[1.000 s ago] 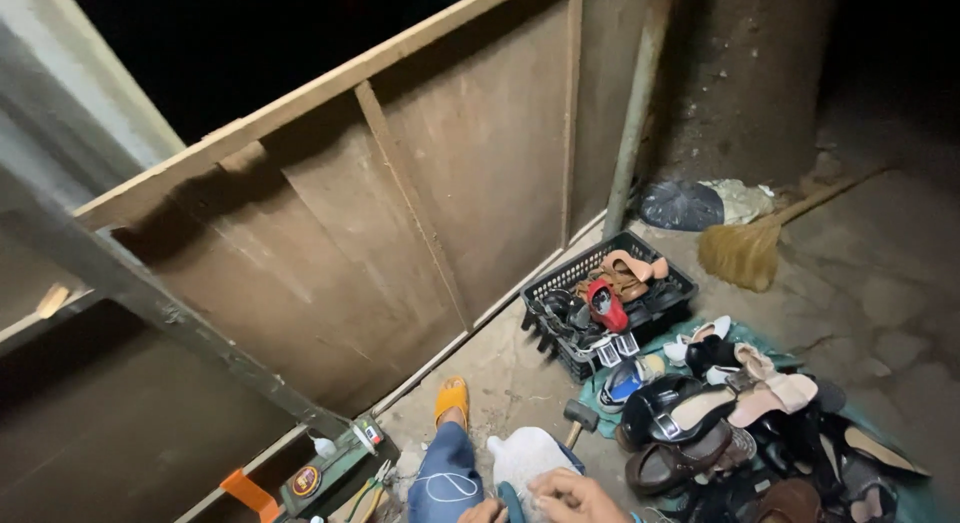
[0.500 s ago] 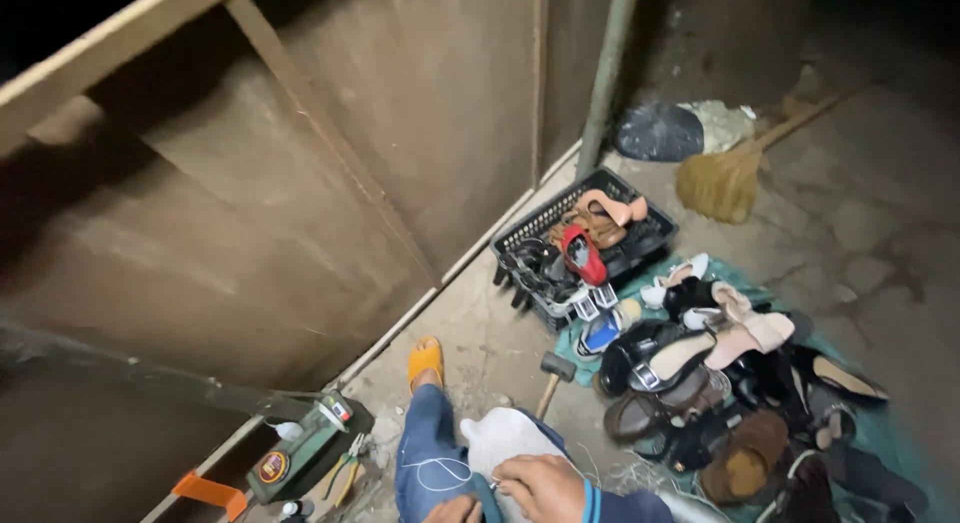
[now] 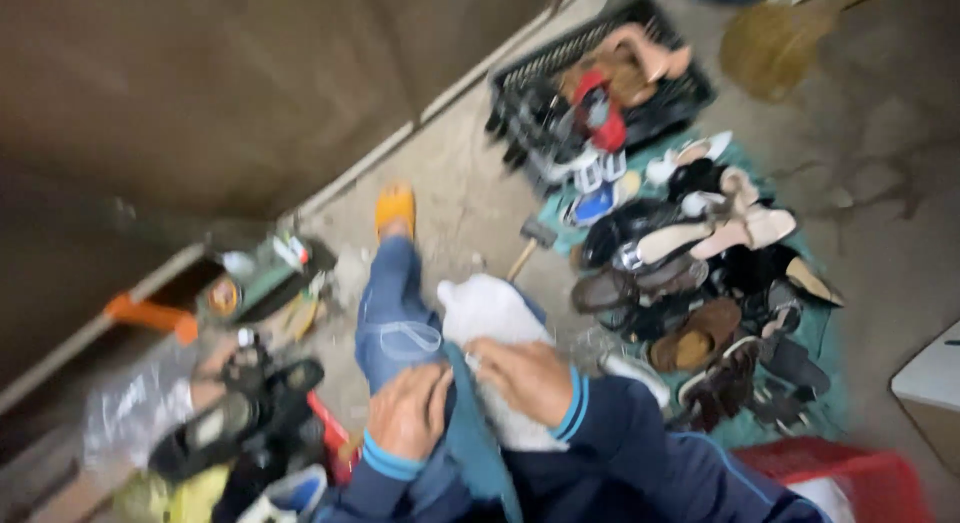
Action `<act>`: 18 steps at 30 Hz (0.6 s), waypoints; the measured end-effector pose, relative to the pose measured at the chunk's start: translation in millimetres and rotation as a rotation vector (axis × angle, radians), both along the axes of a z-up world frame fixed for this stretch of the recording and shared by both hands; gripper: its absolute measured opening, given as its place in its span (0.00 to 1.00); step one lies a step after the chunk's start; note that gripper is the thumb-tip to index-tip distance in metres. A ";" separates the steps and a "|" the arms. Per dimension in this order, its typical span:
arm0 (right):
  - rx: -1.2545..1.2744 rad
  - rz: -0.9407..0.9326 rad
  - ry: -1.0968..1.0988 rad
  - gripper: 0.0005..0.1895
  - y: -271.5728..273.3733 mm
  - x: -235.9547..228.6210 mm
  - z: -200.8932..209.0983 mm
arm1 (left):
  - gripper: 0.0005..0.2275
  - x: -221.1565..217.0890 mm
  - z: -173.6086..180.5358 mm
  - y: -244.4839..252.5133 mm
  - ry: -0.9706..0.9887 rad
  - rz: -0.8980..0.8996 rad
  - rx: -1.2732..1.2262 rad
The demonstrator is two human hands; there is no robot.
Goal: Hand-sewing a shoe sole to the upper part of a shoe using a needle and thread.
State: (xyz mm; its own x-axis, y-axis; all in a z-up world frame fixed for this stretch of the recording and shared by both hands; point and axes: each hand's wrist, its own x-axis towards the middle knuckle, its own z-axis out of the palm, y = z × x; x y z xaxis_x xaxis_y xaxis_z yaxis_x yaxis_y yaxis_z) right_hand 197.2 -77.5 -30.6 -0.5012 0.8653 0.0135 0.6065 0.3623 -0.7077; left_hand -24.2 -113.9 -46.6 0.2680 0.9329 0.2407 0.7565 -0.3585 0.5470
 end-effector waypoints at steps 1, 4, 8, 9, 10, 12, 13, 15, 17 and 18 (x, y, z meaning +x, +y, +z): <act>-0.041 0.024 -0.004 0.11 -1.2 1.5 0.9 | 0.07 0.2 4.7 -2.9 -0.004 0.024 -0.041; 0.063 0.067 -0.079 0.25 7.6 4.9 7.8 | 0.06 -2.1 11.9 1.5 0.075 0.013 -0.043; -0.013 0.226 -0.023 0.28 24.3 4.6 17.5 | 0.07 -8.9 -0.2 0.1 0.038 -0.009 -0.126; -0.113 0.247 0.017 0.25 27.5 4.7 15.9 | 0.07 -9.3 -5.6 -2.3 0.036 0.035 -0.159; -0.118 0.246 0.019 0.25 29.2 4.0 12.5 | 0.07 -7.9 -3.0 -2.3 0.036 0.033 -0.165; -0.099 0.302 -0.001 0.23 32.2 2.6 5.6 | 0.12 -4.7 2.3 -3.0 0.180 0.107 -0.103; -0.106 0.302 0.001 0.23 32.0 2.3 2.8 | 0.12 -5.2 8.1 -4.2 0.182 0.106 -0.111; -0.071 0.336 -0.066 0.24 34.2 1.7 -2.4 | 0.17 -5.7 19.6 -4.5 0.241 0.194 -0.164; -0.082 0.324 -0.046 0.23 37.4 -1.1 8.5 | 0.19 -2.6 29.3 -3.1 0.284 0.247 -0.209; -0.088 0.318 -0.027 0.22 39.1 -3.1 13.5 | 0.21 -1.2 34.0 -3.7 0.327 0.307 -0.250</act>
State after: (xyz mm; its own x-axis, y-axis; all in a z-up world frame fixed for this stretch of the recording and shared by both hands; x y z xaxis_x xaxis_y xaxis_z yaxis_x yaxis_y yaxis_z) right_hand 194.1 -38.4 -17.0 -0.7457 0.6624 -0.0716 0.4915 0.4745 -0.7302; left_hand -25.4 -117.6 -12.7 -0.0035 0.9987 -0.0499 0.9522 0.0186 0.3049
